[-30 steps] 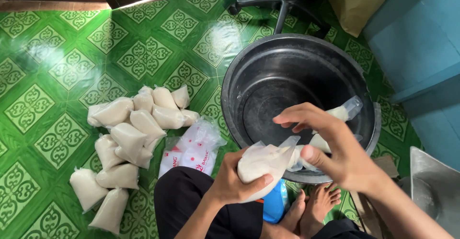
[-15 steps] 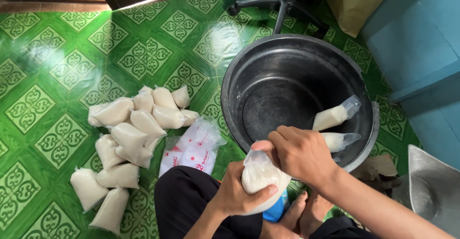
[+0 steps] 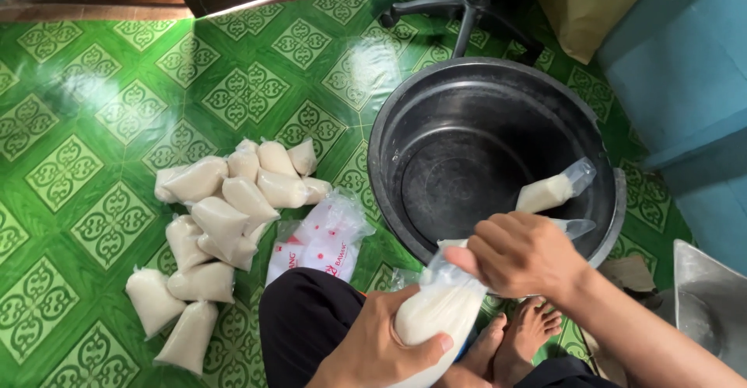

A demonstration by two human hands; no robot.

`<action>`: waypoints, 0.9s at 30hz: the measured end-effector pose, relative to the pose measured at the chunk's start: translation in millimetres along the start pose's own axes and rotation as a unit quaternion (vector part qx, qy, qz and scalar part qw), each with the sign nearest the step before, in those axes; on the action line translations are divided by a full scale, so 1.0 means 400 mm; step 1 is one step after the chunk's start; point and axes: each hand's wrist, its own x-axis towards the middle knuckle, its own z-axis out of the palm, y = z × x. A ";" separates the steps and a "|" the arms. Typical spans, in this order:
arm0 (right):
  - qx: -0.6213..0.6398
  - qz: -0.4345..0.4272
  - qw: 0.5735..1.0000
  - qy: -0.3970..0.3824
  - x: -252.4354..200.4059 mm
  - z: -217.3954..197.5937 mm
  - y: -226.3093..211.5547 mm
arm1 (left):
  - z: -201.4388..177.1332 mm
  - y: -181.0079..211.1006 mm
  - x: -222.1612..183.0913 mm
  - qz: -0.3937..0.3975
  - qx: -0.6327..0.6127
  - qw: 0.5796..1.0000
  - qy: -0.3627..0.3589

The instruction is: The person is manually tying knots in small plastic bags filled with rice and placing them into a large black tub.

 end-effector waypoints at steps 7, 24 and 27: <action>0.089 0.055 0.994 0.011 0.026 -0.026 -0.013 | 0.004 -0.026 0.017 0.043 -0.004 0.999 0.003; 0.094 0.077 0.993 -0.003 0.046 0.096 0.004 | -0.077 -0.063 0.136 0.155 0.126 0.971 0.129; 0.107 0.051 0.992 0.042 0.044 0.131 0.029 | -0.078 -0.131 0.151 0.141 0.126 0.969 0.162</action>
